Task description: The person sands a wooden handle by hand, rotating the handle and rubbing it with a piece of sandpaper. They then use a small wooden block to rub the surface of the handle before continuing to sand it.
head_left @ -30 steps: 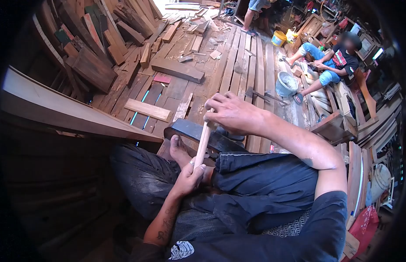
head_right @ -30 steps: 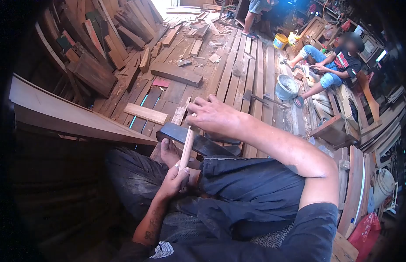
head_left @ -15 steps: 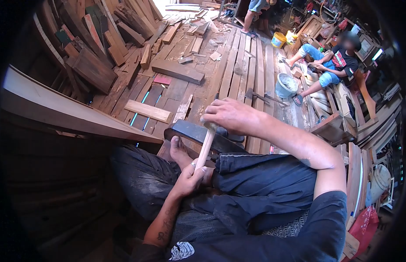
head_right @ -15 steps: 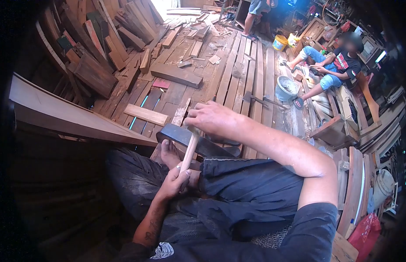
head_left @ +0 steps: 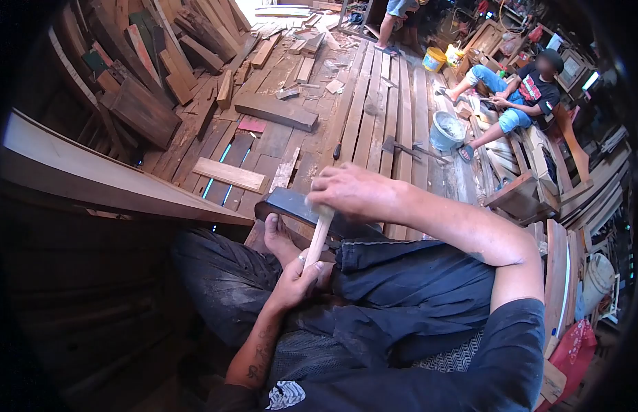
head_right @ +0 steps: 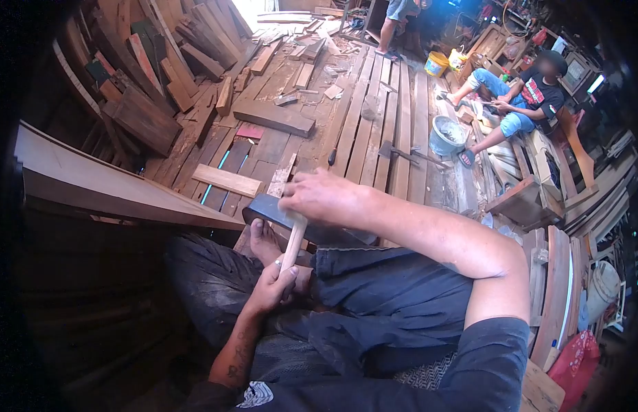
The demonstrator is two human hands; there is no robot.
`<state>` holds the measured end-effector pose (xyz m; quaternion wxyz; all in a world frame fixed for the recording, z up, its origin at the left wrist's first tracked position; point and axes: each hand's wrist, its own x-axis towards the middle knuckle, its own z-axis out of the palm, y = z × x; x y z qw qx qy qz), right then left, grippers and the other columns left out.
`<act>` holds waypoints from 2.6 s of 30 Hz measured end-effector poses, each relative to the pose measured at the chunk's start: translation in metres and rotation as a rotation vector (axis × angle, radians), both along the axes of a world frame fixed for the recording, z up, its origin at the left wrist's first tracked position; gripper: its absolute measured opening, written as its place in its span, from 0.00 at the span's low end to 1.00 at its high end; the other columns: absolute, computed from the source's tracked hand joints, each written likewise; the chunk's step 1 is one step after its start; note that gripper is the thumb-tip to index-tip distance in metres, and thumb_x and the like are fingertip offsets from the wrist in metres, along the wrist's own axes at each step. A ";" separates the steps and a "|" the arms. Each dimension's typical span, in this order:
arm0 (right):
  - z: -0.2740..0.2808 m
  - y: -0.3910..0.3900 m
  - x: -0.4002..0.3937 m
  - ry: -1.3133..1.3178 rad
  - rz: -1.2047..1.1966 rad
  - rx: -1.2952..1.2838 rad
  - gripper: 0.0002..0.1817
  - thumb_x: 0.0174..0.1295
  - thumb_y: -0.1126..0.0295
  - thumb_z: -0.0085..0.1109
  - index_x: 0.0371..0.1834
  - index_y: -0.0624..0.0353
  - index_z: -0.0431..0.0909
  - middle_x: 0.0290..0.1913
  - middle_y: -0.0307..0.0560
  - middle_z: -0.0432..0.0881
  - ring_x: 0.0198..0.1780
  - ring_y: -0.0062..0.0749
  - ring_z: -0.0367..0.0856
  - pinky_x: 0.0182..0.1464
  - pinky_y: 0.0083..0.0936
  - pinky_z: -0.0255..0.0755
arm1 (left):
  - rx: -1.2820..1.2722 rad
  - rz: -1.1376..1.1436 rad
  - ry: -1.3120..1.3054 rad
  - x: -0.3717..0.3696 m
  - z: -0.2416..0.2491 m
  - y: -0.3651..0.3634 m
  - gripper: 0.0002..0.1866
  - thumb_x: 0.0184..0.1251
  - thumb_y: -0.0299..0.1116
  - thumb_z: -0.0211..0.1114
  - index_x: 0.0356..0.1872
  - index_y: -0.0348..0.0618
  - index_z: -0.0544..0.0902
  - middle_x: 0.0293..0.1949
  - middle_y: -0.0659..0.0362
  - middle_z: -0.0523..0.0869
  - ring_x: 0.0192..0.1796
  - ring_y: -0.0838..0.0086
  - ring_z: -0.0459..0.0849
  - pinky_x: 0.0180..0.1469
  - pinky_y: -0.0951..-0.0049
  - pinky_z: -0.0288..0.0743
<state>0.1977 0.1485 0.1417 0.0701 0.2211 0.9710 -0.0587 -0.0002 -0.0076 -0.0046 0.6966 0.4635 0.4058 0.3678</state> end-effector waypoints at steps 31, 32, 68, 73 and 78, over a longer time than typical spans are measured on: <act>-0.005 -0.010 -0.002 -0.048 0.032 0.017 0.19 0.62 0.72 0.62 0.57 0.50 0.78 0.53 0.41 0.78 0.62 0.37 0.77 0.58 0.41 0.71 | 0.013 0.009 0.004 -0.001 -0.008 -0.001 0.21 0.83 0.38 0.59 0.68 0.36 0.75 0.34 0.69 0.79 0.30 0.87 0.74 0.32 0.82 0.68; 0.001 -0.009 -0.002 -0.058 -0.018 0.038 0.19 0.61 0.72 0.62 0.57 0.50 0.78 0.53 0.41 0.78 0.62 0.38 0.77 0.59 0.42 0.71 | -0.002 0.004 -0.002 -0.002 -0.006 -0.001 0.21 0.83 0.38 0.59 0.67 0.37 0.75 0.32 0.69 0.78 0.28 0.87 0.73 0.30 0.82 0.67; 0.000 0.000 0.001 -0.042 -0.011 -0.030 0.19 0.64 0.73 0.60 0.58 0.50 0.78 0.54 0.42 0.80 0.63 0.35 0.78 0.60 0.37 0.72 | 0.005 0.062 -0.118 0.003 0.000 0.000 0.24 0.85 0.37 0.57 0.73 0.33 0.68 0.32 0.68 0.77 0.25 0.86 0.72 0.27 0.82 0.64; -0.007 0.002 0.002 -0.051 0.014 0.116 0.21 0.62 0.73 0.61 0.60 0.51 0.78 0.52 0.44 0.79 0.63 0.36 0.78 0.58 0.37 0.72 | 0.020 0.083 -0.115 0.005 0.001 0.002 0.24 0.85 0.37 0.56 0.73 0.34 0.67 0.31 0.68 0.76 0.25 0.86 0.72 0.26 0.82 0.63; -0.012 0.002 0.002 0.006 0.039 0.128 0.17 0.64 0.69 0.61 0.57 0.50 0.79 0.52 0.43 0.79 0.63 0.37 0.78 0.60 0.41 0.72 | -0.004 0.076 -0.067 0.002 0.006 0.003 0.24 0.85 0.37 0.56 0.73 0.35 0.69 0.26 0.69 0.74 0.22 0.86 0.71 0.23 0.82 0.62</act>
